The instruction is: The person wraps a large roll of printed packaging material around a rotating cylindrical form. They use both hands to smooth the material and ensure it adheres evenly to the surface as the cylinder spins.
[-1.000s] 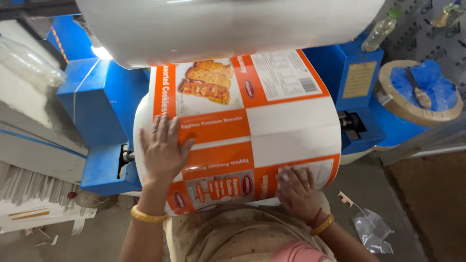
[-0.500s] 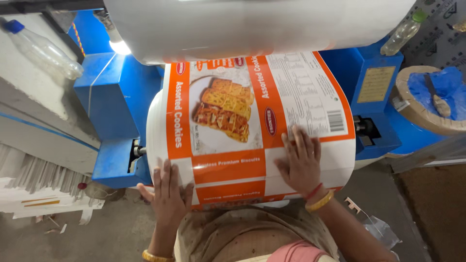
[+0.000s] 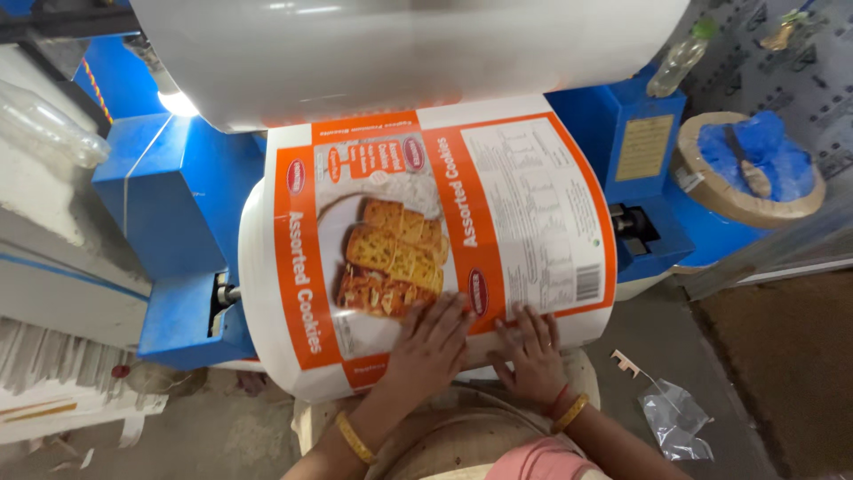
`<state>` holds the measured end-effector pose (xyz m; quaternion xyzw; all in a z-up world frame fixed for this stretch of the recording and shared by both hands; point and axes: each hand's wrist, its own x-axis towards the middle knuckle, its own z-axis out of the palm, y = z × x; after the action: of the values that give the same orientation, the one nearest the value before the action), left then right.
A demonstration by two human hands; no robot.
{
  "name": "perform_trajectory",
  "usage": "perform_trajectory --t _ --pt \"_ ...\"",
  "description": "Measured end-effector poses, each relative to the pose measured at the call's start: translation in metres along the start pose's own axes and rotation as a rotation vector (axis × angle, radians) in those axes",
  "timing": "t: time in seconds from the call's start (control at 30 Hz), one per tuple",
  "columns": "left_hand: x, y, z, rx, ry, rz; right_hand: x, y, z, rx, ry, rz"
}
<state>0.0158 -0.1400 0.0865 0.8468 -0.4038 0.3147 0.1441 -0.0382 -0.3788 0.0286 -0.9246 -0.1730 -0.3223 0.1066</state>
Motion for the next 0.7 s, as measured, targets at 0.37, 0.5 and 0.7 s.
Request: perform_trajectory --t 0.37,0.5,0.7 --pt "0.045 -0.1 -0.043 0.091 -0.143 -0.408 -0.042 0.015 0.0 0.059 -0.073 -0.03" --pt "0.003 -0.124 -0.059 0.283 -0.03 -0.509 0.011 0.038 0.0 -0.009 -0.107 -0.001" --pt "-0.065 -0.091 -0.053 0.272 0.115 -0.502 0.111 0.049 -0.014 0.003 0.052 -0.029"
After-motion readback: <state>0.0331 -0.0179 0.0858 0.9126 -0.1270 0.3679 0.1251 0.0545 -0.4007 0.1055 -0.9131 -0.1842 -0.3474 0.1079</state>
